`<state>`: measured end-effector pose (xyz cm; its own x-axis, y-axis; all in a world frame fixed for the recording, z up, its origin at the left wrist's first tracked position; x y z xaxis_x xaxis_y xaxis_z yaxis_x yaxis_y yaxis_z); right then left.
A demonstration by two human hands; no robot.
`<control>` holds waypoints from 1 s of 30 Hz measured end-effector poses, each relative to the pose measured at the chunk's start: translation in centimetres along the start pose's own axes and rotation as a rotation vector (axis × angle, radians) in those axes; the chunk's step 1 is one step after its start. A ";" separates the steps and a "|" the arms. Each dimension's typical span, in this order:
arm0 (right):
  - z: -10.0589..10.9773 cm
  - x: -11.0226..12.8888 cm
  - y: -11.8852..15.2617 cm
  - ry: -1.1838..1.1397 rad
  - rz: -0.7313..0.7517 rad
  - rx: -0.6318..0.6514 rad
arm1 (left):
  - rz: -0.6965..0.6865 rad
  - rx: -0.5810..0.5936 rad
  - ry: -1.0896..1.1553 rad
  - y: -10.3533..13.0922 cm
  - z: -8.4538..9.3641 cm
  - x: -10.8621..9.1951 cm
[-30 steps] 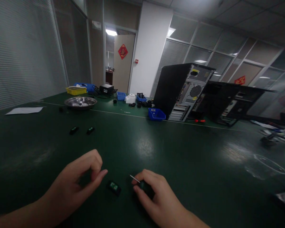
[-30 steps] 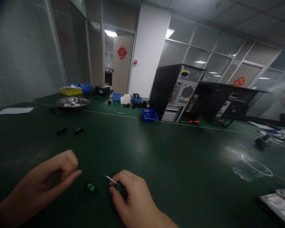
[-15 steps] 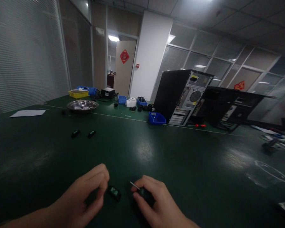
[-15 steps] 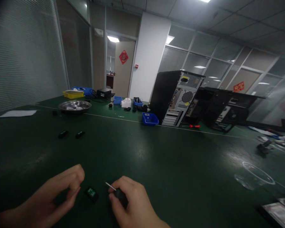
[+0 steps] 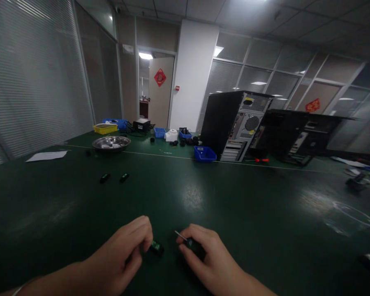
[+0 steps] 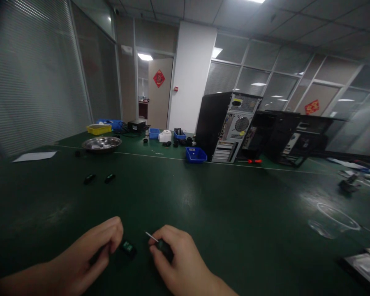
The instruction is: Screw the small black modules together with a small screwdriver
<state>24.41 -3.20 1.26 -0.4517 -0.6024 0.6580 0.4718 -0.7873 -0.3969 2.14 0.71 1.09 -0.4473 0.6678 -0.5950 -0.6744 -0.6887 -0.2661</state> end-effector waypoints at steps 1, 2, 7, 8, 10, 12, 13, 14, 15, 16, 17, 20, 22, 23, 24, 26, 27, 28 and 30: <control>0.0 0.0 0.0 -0.003 -0.001 0.003 | 0.039 0.006 0.002 -0.1 -0.1 0.1; 0.0 0.1 0.0 -0.006 -0.002 0.004 | 0.069 0.001 0.008 -0.1 -0.1 0.2; 0.1 0.7 0.0 -0.041 0.002 -0.005 | 0.041 -0.011 0.081 -0.4 -0.1 -0.2; 0.1 0.8 0.0 -0.030 0.004 -0.007 | 0.040 0.018 0.084 -0.4 -0.2 -0.1; 0.0 1.0 0.1 0.012 0.004 0.000 | 0.073 0.075 0.063 -0.4 -0.5 0.3; -0.1 1.0 0.0 0.050 0.001 0.025 | 0.114 0.109 0.029 -0.4 -0.7 0.7; -0.1 1.1 0.0 0.064 0.001 0.042 | 0.125 0.119 0.016 -0.4 -0.8 0.8; -0.1 1.2 0.0 0.072 0.003 0.062 | 0.130 0.128 0.011 -0.5 -0.8 0.8; -0.2 1.3 0.0 0.080 0.010 0.080 | 0.132 0.137 0.012 -0.5 -0.9 0.7; -0.1 1.4 0.1 0.087 0.017 0.096 | 0.135 0.140 0.020 -0.6 -0.9 0.5; -0.1 1.5 0.1 0.094 0.024 0.106 | 0.143 0.141 0.032 -0.6 -1.0 0.4; -0.1 1.8 0.1 0.115 0.032 0.128 | 0.181 0.143 0.060 -0.8 -1.2 0.0; -0.2 1.8 0.1 0.136 0.043 0.151 | 0.199 0.152 0.063 -0.8 -1.3 -0.2; -0.2 1.9 0.1 0.153 0.055 0.167 | 0.204 0.159 0.063 -0.8 -1.3 -0.2; -0.3 1.9 0.1 0.171 0.069 0.181 | 0.207 0.161 0.065 -0.8 -1.4 -0.2; -0.3 2.0 0.2 0.209 0.094 0.205 | 0.209 0.158 0.072 -0.7 -1.4 -0.1; -0.2 2.1 0.2 0.223 0.104 0.214 | 0.211 0.148 0.078 -0.7 -1.4 -0.1; -0.2 2.2 0.1 0.232 0.110 0.222 | 0.214 0.139 0.085 -0.6 -1.3 -0.1; -0.1 2.3 0.1 0.240 0.123 0.232 | 0.228 0.133 0.099 -0.6 -1.3 -0.1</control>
Point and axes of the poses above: each hand's wrist, its own y-axis away from the middle knuckle, its own z-axis out of the back of the hand, x = y × z, the point moved 3 cm from there along -y, towards the middle knuckle, and after that the axes turned 12 degrees about z, right-handed, at the moved point
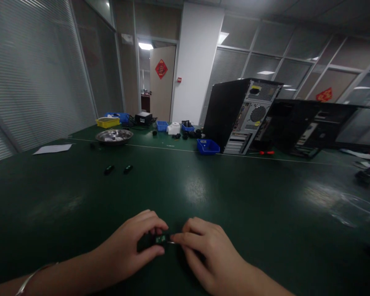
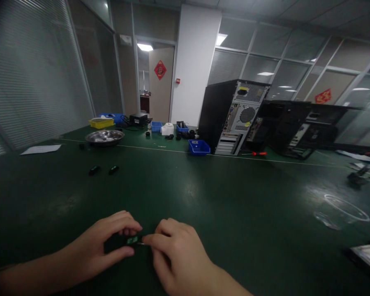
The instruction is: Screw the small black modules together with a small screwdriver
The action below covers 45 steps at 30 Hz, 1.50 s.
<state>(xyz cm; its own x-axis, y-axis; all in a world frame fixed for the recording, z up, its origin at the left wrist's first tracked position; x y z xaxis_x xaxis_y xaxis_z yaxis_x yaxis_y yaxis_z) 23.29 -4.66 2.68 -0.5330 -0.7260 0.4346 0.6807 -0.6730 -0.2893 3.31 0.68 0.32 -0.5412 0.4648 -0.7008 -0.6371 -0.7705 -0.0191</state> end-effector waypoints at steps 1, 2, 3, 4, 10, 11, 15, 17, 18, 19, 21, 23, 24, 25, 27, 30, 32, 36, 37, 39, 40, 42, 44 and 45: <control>0.0 0.0 -0.1 0.003 0.007 0.004 | 0.007 0.003 0.003 0.0 0.0 0.0; 0.0 0.1 -0.1 0.006 0.012 0.007 | 0.011 0.007 0.000 0.0 0.1 -0.1; 0.0 0.1 -0.2 0.010 0.014 0.008 | 0.014 0.013 -0.009 0.0 0.1 -0.1; -0.1 0.0 -0.2 0.014 0.012 0.005 | 0.013 0.019 -0.019 0.0 0.1 -0.2; -0.2 -0.1 -0.1 0.035 -0.025 -0.043 | 0.028 0.024 -0.025 0.0 0.3 -0.4; -0.3 -0.2 -0.1 0.041 -0.026 -0.044 | 0.030 0.026 -0.026 0.0 0.3 -0.4; -0.3 -0.3 -0.2 0.048 -0.019 -0.047 | 0.031 0.029 -0.022 0.1 0.2 -0.3; -0.4 -0.4 -0.2 0.045 -0.013 -0.044 | 0.033 0.012 0.003 0.1 0.1 -0.3; -0.5 -0.5 -0.2 0.044 -0.012 -0.042 | 0.038 0.004 0.015 0.2 0.1 -0.3; -0.5 -0.5 -0.2 0.044 -0.013 -0.041 | 0.044 0.000 0.020 0.2 0.1 -0.2; -0.6 -0.6 -0.2 0.051 -0.016 -0.044 | 0.043 0.005 0.006 0.1 0.1 -0.2; -0.7 -0.6 -0.1 0.063 -0.018 -0.046 | 0.020 0.013 -0.029 0.1 0.0 -0.2; -0.7 -0.6 -0.1 0.067 -0.018 -0.046 | 0.005 0.015 -0.040 0.1 0.0 -0.2; -0.7 -0.6 -0.1 0.069 -0.016 -0.046 | -0.007 0.013 -0.044 0.1 0.0 -0.3; -0.7 -0.5 -0.1 0.069 -0.013 -0.047 | -0.015 0.006 -0.032 0.2 0.0 -0.3; -0.7 -0.4 -0.2 0.057 -0.001 -0.050 | -0.015 0.006 -0.006 0.4 -0.1 -0.5; -0.7 -0.3 -0.3 0.049 0.010 -0.053 | -0.023 0.006 0.002 0.6 -0.1 -0.6; -0.7 -0.3 -0.4 0.040 0.013 -0.065 | -0.042 -0.016 0.039 0.7 0.0 -0.7; -0.7 -0.3 -0.4 0.039 0.011 -0.069 | -0.047 -0.021 0.047 0.7 0.0 -0.7; -0.6 -0.2 -0.4 0.033 0.007 -0.071 | -0.052 -0.035 0.052 0.6 0.1 -0.7; -0.6 -0.2 -0.4 0.028 0.006 -0.073 | -0.053 -0.045 0.052 0.6 0.1 -0.7; -0.6 -0.1 -0.4 0.013 0.007 -0.073 | -0.052 -0.063 0.057 0.6 0.1 -0.6; -0.6 0.0 -0.4 0.002 0.003 -0.069 | -0.052 -0.085 0.075 0.6 0.1 -0.5; -0.6 0.0 -0.4 -0.004 0.002 -0.067 | -0.053 -0.091 0.088 0.6 0.0 -0.5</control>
Point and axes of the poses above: each hand's wrist, its own y-axis away from the middle knuckle, its own z-axis out of the back of the hand, x = y × z, the point moved 3 cm from there along -y, towards the middle knuckle, and after that the axes turned 12 degrees about z, right-handed, at the moved point
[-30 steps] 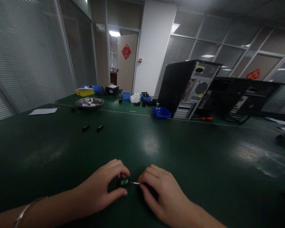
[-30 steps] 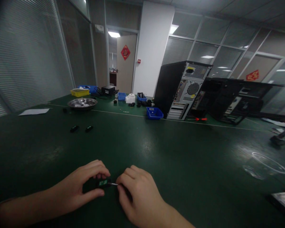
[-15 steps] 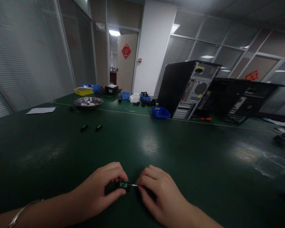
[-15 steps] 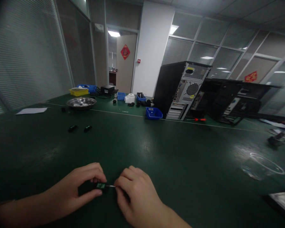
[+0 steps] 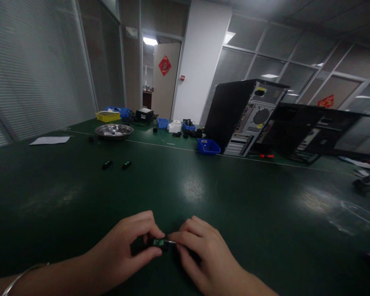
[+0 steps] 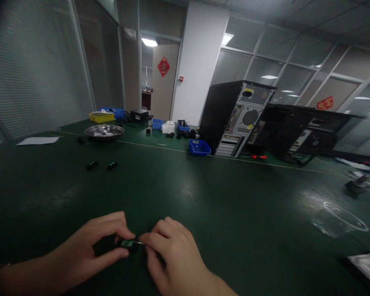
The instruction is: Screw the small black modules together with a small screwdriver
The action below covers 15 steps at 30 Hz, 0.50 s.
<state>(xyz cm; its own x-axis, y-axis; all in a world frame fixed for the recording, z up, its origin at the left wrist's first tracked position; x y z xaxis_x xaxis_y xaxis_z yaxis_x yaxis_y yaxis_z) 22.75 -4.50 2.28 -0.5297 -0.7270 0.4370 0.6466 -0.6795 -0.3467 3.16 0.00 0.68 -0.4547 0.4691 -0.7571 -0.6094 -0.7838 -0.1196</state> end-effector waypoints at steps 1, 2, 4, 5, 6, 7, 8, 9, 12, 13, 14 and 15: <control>0.0 0.0 0.0 -0.004 -0.001 0.000 | 0.000 -0.005 0.014 0.0 0.0 0.0; 0.1 0.0 0.0 -0.007 -0.001 -0.003 | 0.002 -0.011 0.028 0.1 0.0 0.0; 0.2 0.1 -0.1 -0.010 0.001 -0.015 | 0.011 -0.019 0.056 0.1 0.0 0.0; 0.2 0.1 -0.1 -0.010 0.002 -0.024 | 0.018 -0.027 0.066 0.1 0.0 -0.1; 0.3 0.2 -0.1 -0.010 0.006 -0.035 | 0.026 -0.035 0.075 0.1 0.0 -0.1; 0.3 0.2 -0.1 -0.012 0.011 -0.047 | 0.034 -0.042 0.082 0.1 0.1 -0.1; 0.3 0.3 -0.1 -0.015 0.017 -0.060 | 0.042 -0.045 0.088 0.0 0.1 -0.2; 0.3 0.3 -0.1 -0.019 0.021 -0.070 | 0.052 -0.045 0.092 0.0 0.1 -0.2; 0.2 0.2 -0.1 -0.048 0.017 -0.083 | 0.088 -0.028 0.102 0.0 0.0 -0.1; 0.2 0.1 -0.1 -0.064 0.011 -0.087 | 0.090 -0.024 0.106 0.0 0.0 -0.1; 0.2 0.1 -0.1 -0.085 0.007 -0.094 | 0.086 -0.023 0.112 0.0 0.1 0.0; 0.2 0.0 0.0 -0.111 0.000 -0.103 | 0.080 -0.022 0.119 0.1 0.1 0.0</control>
Point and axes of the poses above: each hand's wrist, its own y-axis away from the middle knuckle, its own z-axis out of the back of the hand, x = y × z, the point moved 3 cm from there along -y, towards the middle knuckle, and after that the axes turned 12 degrees about z, right-handed, at the moved point
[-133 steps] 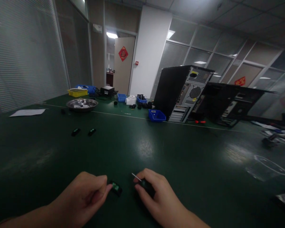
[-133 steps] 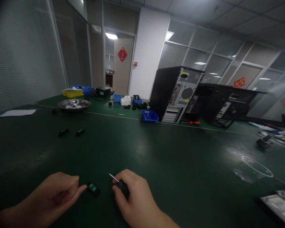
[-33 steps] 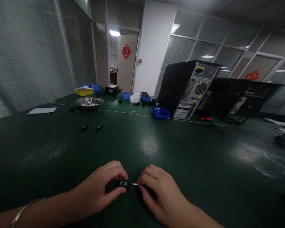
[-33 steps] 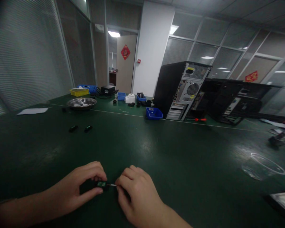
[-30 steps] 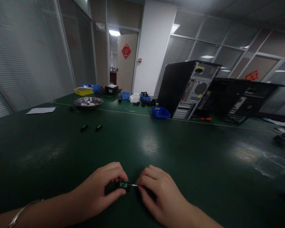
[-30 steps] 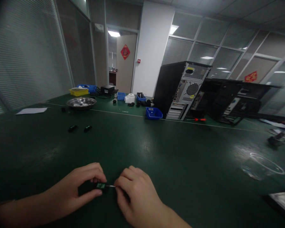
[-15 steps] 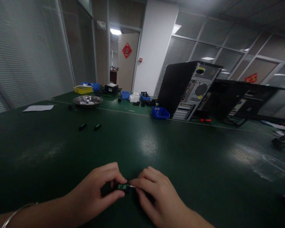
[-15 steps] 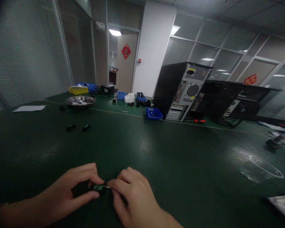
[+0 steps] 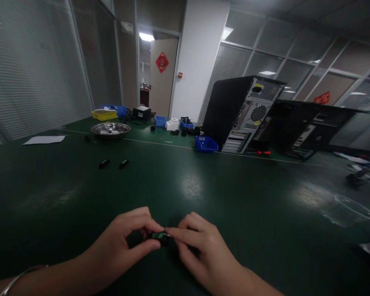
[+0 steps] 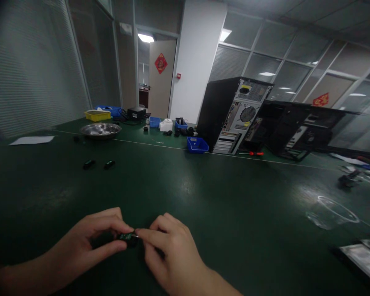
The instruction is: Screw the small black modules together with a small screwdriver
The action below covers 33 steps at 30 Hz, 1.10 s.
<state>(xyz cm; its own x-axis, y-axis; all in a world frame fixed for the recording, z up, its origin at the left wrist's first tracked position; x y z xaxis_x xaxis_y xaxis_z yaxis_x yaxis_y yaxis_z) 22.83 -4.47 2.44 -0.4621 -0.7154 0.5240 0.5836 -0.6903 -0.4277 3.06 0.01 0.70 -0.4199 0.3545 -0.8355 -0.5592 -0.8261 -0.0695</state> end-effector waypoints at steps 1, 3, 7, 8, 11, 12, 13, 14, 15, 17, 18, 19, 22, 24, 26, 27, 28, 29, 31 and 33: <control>0.0 -0.1 0.0 -0.029 -0.009 -0.012 | -0.007 0.002 0.008 0.0 0.0 0.1; 0.0 -0.1 0.1 -0.087 -0.026 -0.033 | -0.010 0.013 0.020 0.0 0.1 0.1; 0.0 0.0 0.1 -0.150 -0.047 -0.060 | -0.011 0.019 0.042 -0.1 0.1 0.1; 0.0 0.0 0.1 -0.162 -0.052 -0.071 | -0.013 0.009 0.050 -0.1 0.1 0.0; 0.1 -0.6 0.2 -0.225 -0.139 -0.179 | -0.002 -0.056 0.087 -0.1 0.1 0.1; 0.1 -0.9 0.3 -0.247 -0.192 -0.233 | -0.001 -0.084 0.100 -0.1 0.2 0.2; 0.2 -1.3 0.4 -0.258 -0.237 -0.277 | -0.006 -0.101 0.106 -0.1 0.3 0.3; 0.2 -1.5 0.4 -0.258 -0.265 -0.297 | -0.018 -0.110 0.105 -0.2 0.3 0.4; 0.2 -1.7 0.5 -0.253 -0.274 -0.303 | -0.035 -0.108 0.098 -0.2 0.4 0.5; 0.2 -1.5 0.4 -0.239 -0.246 -0.285 | -0.078 -0.089 0.084 -0.3 0.4 0.6; 0.3 -1.3 0.3 -0.227 -0.214 -0.266 | -0.104 -0.084 0.085 -0.3 0.5 0.7; 0.3 -0.9 0.2 -0.209 -0.175 -0.239 | -0.133 -0.086 0.092 -0.3 0.5 0.7; 0.2 0.2 -0.1 -0.133 -0.073 -0.129 | -0.216 -0.073 0.114 -0.1 0.4 0.7; 0.2 0.6 -0.2 -0.099 -0.053 -0.081 | -0.241 -0.058 0.115 0.1 0.3 0.7; 0.2 0.7 -0.3 -0.088 -0.048 -0.064 | -0.244 -0.050 0.108 0.1 0.2 0.8; 0.2 0.7 -0.3 -0.085 -0.048 -0.060 | -0.245 -0.052 0.107 0.1 0.2 0.7; 0.2 0.6 -0.2 -0.085 -0.047 -0.059 | -0.245 -0.054 0.106 0.1 0.2 0.7; 0.2 0.6 -0.2 -0.087 -0.047 -0.060 | -0.245 -0.060 0.108 0.1 0.2 0.7; 0.1 0.5 -0.1 -0.097 -0.038 -0.061 | -0.249 -0.075 0.119 0.0 0.3 0.6; 0.0 0.6 -0.1 -0.113 -0.014 -0.067 | -0.246 -0.081 0.122 -0.1 0.4 0.4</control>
<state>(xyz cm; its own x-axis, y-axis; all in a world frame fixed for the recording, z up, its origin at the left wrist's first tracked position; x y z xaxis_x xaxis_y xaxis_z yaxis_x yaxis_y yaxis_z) 22.54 -4.86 2.80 -0.3899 -0.6915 0.6082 0.5301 -0.7086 -0.4658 2.68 0.38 0.56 -0.1870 0.4975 -0.8470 -0.5726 -0.7558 -0.3175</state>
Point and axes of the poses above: each hand's wrist, its own y-axis away from the middle knuckle, its own z-axis out of the back of the hand, x = y × z, the point moved 3 cm from there along -y, towards the middle knuckle, and after that the axes turned 12 degrees about z, right-handed, at the moved point
